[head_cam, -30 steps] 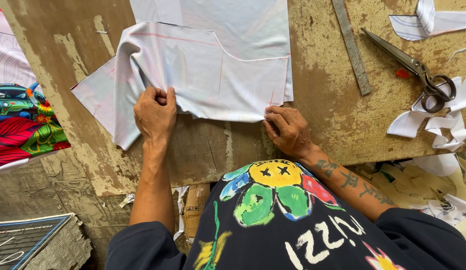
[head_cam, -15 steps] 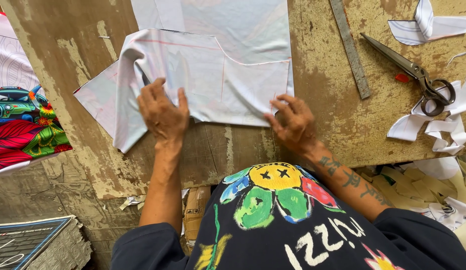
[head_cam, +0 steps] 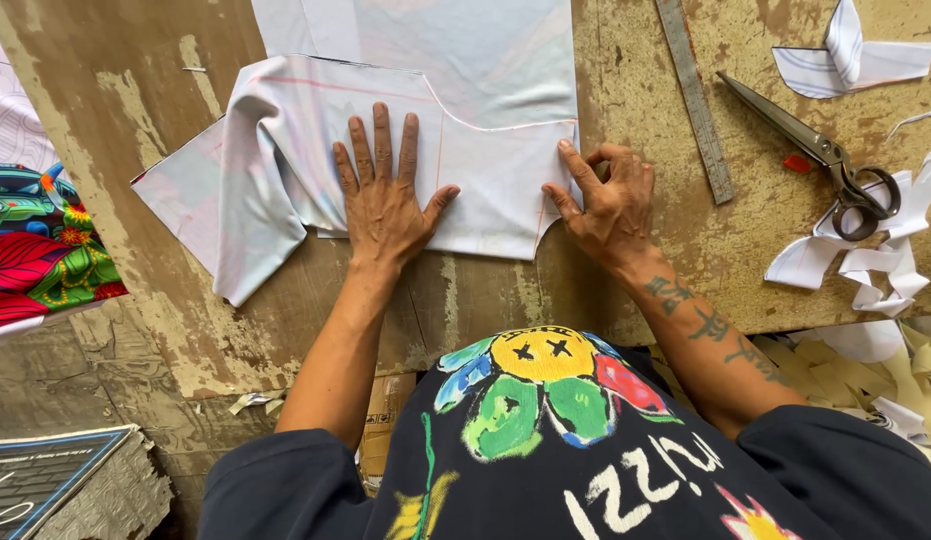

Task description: Cutting out pattern pieces from fabric using scissors and a ruler on a workbench.

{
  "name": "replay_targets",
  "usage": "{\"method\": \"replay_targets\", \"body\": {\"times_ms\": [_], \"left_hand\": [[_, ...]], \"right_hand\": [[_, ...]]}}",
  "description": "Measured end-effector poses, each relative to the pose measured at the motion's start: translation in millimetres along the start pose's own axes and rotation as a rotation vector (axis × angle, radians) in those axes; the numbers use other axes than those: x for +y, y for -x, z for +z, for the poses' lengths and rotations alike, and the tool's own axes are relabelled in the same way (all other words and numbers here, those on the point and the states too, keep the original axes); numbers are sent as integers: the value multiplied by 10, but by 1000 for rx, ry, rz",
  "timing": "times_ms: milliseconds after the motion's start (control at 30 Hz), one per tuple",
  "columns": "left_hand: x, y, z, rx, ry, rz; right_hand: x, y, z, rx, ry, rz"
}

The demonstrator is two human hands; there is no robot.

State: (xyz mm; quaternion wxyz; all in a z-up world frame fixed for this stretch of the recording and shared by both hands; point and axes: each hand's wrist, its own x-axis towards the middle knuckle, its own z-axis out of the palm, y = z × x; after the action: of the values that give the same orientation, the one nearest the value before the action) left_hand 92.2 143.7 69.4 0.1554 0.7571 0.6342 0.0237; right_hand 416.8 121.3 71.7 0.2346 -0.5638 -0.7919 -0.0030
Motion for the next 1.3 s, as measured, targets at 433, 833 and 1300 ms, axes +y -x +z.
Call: {"method": "replay_targets", "body": {"times_ms": [433,833,1300], "left_hand": [[-55,-26,-9,-44,-24,6],[-428,-567,-81,232,-26,60],[-741,-913,-423,620,-81,240]], "right_hand": [[-86,12,-49,-20,30,34],[-104,108,-30,-115,97,85],[-117,109,-13,-81,74,113]]}}
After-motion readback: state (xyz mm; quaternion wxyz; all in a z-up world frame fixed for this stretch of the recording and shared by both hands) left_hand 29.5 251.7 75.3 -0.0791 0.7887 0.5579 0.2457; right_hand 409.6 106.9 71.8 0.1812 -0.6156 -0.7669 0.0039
